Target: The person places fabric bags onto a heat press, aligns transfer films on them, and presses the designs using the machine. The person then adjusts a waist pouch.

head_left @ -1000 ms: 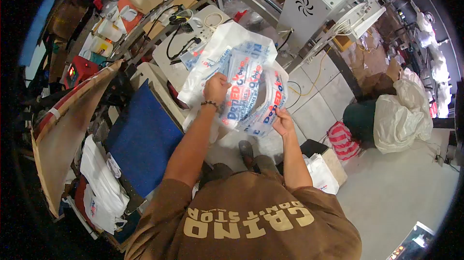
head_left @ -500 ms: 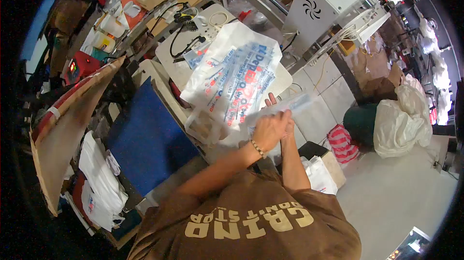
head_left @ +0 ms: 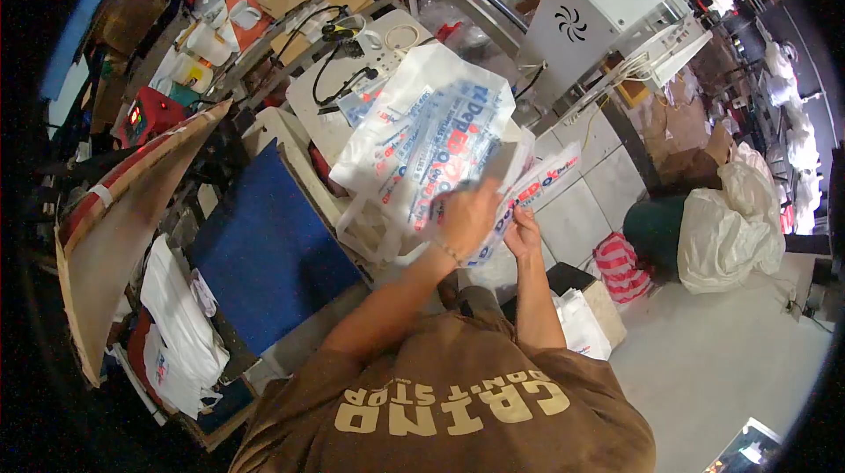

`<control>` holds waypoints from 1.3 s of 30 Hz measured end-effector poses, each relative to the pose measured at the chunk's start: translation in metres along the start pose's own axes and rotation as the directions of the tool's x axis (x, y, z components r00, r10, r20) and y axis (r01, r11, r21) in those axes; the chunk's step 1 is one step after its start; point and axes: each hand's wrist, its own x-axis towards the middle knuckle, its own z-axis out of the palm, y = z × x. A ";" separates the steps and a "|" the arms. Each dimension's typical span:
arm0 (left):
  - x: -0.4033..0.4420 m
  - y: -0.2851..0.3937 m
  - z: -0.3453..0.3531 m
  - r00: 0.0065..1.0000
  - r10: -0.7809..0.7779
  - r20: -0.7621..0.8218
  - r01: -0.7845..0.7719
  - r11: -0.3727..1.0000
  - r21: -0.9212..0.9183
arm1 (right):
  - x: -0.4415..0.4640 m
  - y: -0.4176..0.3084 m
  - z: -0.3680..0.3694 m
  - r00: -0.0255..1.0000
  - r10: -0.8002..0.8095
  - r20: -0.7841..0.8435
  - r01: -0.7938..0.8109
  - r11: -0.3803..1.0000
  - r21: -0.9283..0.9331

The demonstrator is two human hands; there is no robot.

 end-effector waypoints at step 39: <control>0.053 -0.142 -0.017 0.952 -0.306 -0.029 0.306 0.938 0.163 | 0.033 -0.018 0.068 0.961 -0.191 -0.199 0.111 0.928 -0.356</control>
